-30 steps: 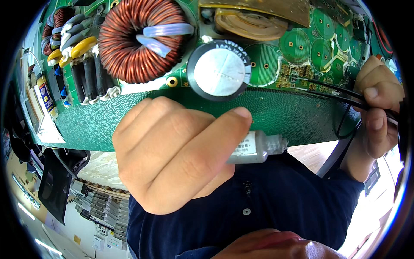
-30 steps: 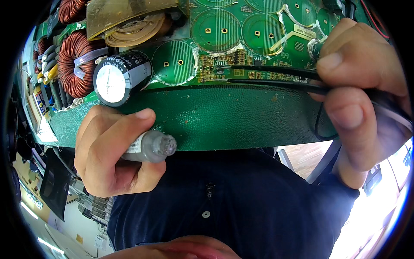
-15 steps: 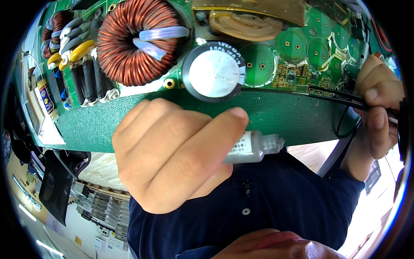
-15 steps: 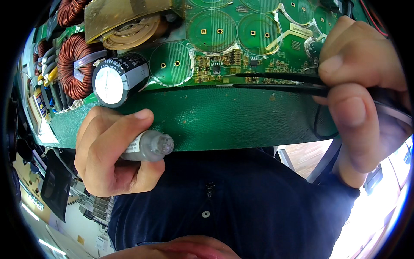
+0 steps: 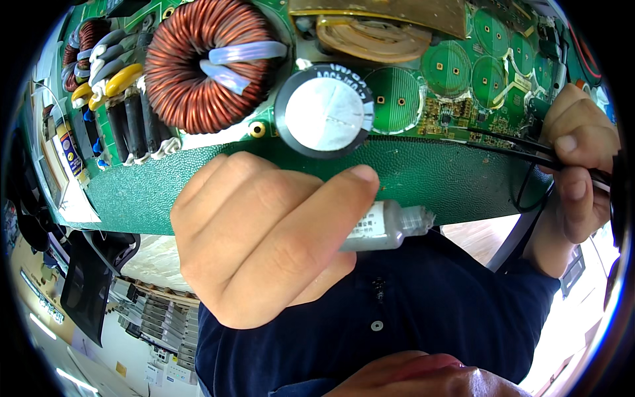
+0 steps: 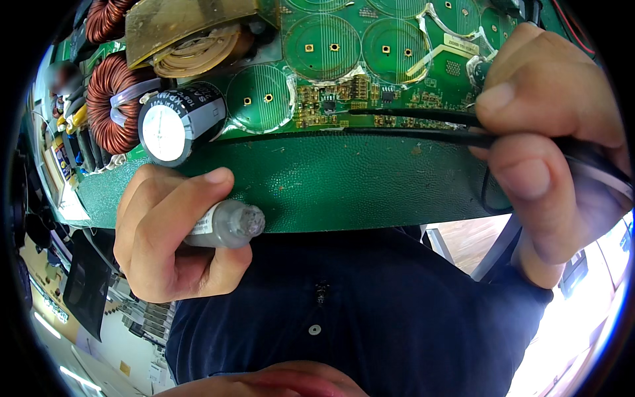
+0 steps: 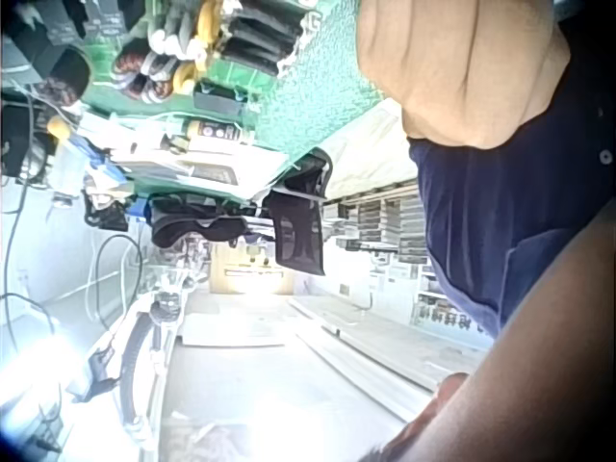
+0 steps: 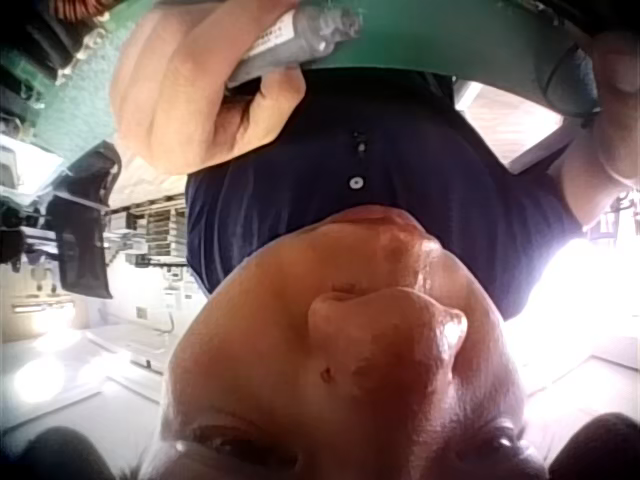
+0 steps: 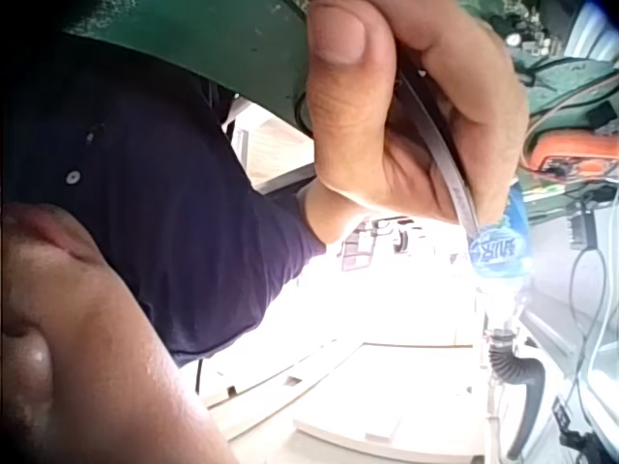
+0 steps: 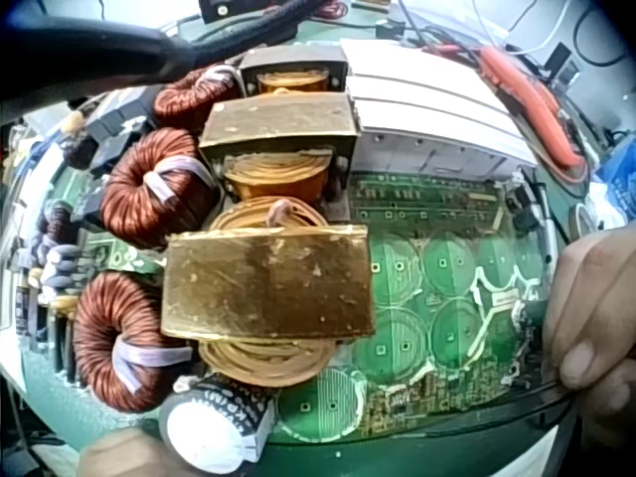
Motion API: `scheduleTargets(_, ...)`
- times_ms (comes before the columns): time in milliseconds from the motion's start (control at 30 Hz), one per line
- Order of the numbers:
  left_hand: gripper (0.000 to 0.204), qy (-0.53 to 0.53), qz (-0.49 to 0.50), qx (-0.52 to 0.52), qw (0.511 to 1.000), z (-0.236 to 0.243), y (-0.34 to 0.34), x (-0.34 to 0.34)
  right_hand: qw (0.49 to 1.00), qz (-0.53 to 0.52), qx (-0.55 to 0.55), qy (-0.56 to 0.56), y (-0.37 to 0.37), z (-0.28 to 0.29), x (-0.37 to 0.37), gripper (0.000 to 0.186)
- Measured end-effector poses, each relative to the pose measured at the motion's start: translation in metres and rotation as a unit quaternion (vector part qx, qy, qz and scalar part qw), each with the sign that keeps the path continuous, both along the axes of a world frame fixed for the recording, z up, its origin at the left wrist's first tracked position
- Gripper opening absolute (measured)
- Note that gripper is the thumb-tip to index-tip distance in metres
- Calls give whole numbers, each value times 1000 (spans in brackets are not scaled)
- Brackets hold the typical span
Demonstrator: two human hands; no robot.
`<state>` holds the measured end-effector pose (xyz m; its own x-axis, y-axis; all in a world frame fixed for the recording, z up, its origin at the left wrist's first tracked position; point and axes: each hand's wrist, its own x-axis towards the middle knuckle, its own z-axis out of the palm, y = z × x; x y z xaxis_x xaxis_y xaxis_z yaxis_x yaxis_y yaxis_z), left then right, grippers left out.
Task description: The person applies a substance from a syringe onto a circuit board and places small components with tweezers.
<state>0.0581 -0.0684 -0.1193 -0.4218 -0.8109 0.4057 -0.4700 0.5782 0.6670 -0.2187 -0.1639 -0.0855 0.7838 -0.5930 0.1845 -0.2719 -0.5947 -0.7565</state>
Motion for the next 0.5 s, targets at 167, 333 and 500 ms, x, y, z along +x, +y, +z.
scheduleTargets(167,39,0,1,-2,1000,0,0,0,1000,5,-2,7,-1,0,-1,25)
scheduleTargets(333,39,7,9,-11,1000,-2,1,-1,998,10,59,-23,-5,-2,-17,28)
scheduleTargets(500,40,8,8,-13,1000,-2,0,-2,998,-7,51,-37,-4,1,-18,30)
